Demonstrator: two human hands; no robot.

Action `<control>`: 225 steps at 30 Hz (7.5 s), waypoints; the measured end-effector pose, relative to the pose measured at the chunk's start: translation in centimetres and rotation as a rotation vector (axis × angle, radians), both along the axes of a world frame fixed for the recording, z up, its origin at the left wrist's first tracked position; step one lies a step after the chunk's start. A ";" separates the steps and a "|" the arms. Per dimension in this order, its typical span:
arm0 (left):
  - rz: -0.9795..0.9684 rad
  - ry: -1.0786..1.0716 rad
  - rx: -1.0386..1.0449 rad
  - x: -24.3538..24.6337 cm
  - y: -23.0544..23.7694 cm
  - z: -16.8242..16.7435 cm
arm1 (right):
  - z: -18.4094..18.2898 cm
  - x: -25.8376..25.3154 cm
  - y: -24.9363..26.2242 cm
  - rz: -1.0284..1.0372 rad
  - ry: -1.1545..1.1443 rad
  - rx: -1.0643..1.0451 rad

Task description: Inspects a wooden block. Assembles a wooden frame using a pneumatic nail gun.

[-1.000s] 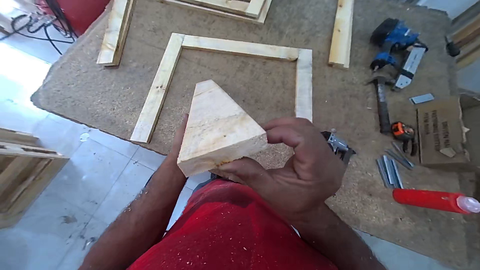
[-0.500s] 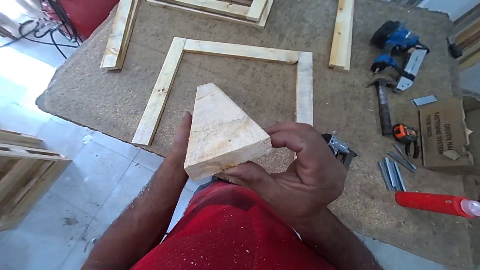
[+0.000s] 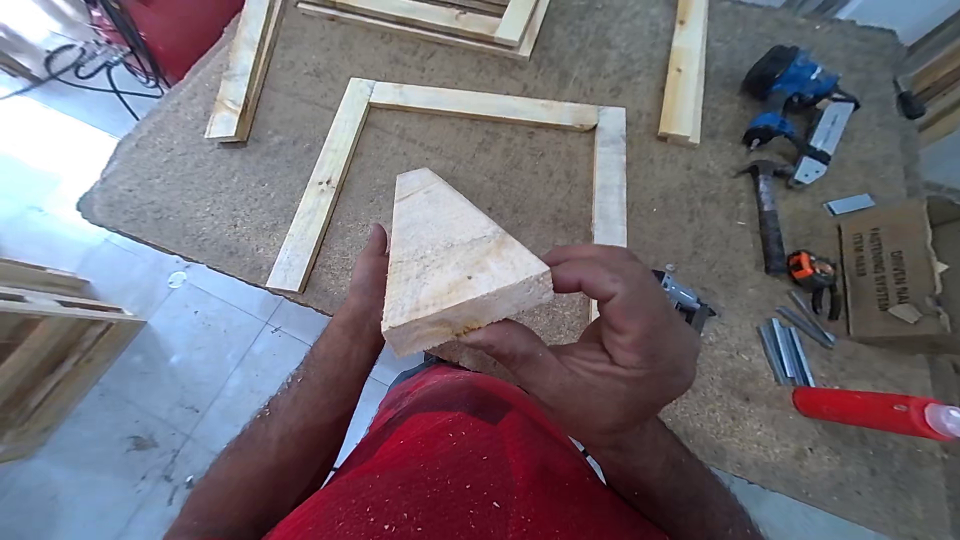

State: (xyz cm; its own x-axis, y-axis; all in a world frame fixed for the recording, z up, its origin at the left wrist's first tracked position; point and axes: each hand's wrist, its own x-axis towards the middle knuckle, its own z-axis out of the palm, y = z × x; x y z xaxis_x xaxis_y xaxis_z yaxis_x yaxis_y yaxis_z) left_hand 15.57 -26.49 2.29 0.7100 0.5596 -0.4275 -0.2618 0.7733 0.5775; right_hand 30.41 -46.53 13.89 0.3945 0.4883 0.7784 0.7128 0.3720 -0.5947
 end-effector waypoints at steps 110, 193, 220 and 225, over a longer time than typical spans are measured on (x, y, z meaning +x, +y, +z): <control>-1.183 0.847 1.856 9.3 1.5 -13.5 | -19.1 11.1 -15.8 -0.245 1.098 -1.519; -1.724 -0.324 1.869 34.8 -6.5 -18.7 | -19.2 12.2 -8.5 -0.431 1.091 -1.503; -1.689 -0.277 1.917 34.6 -6.8 -18.9 | -19.6 8.5 -12.7 -0.397 1.095 -1.496; -1.704 -0.253 1.945 34.6 -6.9 -18.3 | -19.8 8.5 -12.4 -0.403 1.035 -1.501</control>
State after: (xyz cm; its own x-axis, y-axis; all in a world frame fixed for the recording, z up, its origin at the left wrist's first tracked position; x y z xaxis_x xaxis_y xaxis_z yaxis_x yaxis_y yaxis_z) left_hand 50.18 -33.37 -15.98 0.6560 -0.6911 -0.3034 -0.4460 -0.6792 0.5828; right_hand 38.92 -58.95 -5.93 0.6208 0.2206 -0.7523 -0.1994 -0.8836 -0.4236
